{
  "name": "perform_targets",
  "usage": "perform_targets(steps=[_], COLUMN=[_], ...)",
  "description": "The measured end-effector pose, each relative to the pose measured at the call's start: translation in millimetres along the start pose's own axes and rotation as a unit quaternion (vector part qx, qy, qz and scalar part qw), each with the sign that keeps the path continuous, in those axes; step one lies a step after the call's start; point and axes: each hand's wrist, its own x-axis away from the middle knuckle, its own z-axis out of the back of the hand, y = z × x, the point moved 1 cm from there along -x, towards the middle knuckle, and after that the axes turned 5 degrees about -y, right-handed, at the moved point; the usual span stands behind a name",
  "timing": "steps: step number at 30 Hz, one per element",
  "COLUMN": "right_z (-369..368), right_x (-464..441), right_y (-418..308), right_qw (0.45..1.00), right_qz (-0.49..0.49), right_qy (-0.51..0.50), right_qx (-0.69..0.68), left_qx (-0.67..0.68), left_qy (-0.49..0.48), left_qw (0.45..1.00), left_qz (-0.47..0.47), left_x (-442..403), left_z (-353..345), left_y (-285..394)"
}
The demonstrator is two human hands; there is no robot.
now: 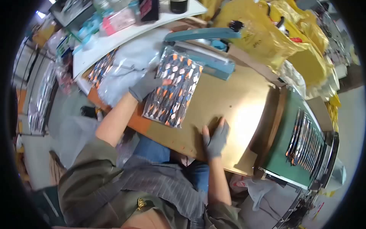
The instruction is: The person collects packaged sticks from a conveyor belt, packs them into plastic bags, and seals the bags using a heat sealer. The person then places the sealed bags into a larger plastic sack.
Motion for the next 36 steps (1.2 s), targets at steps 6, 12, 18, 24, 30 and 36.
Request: perform_targets(steps=[6, 12, 18, 24, 30, 36], right_z=[10.3, 10.6, 5.7, 52.4, 41.7, 55.5], right_x=[82.8, 85.0, 82.5, 26.7, 12.0, 43.4], right_y=[-4.6, -11.8, -1.6, -131.8, -47.3, -39.3], right_qw=[0.992, 0.993, 0.999, 0.793, 0.974, 0.901], right_qz=[0.012, 0.0, -0.034, -0.051, -0.074, -0.095], right_qy=[-0.006, 0.026, 0.005, -0.202, 0.099, -0.209], right_qx=[0.123, 0.119, -0.023, -0.572, -0.191, -0.369], left_qx=[-0.417, -0.463, -0.057, -0.011, 0.088, 0.365], left_qy=[0.212, 0.167, 0.149, 0.075, 0.038, -0.219], left_qw=[0.884, 0.87, 0.978, 0.983, 0.987, 0.905], left_qz=[0.032, -0.028, -0.134, -0.165, -0.129, -0.015], left_x=[89.7, 117.2, 147.8, 156.1, 166.1, 151.4], left_z=[106.4, 126.4, 19.5, -124.4, -131.0, -144.3], left_y=[39.8, -8.9, 85.0, 68.3, 100.2, 120.3])
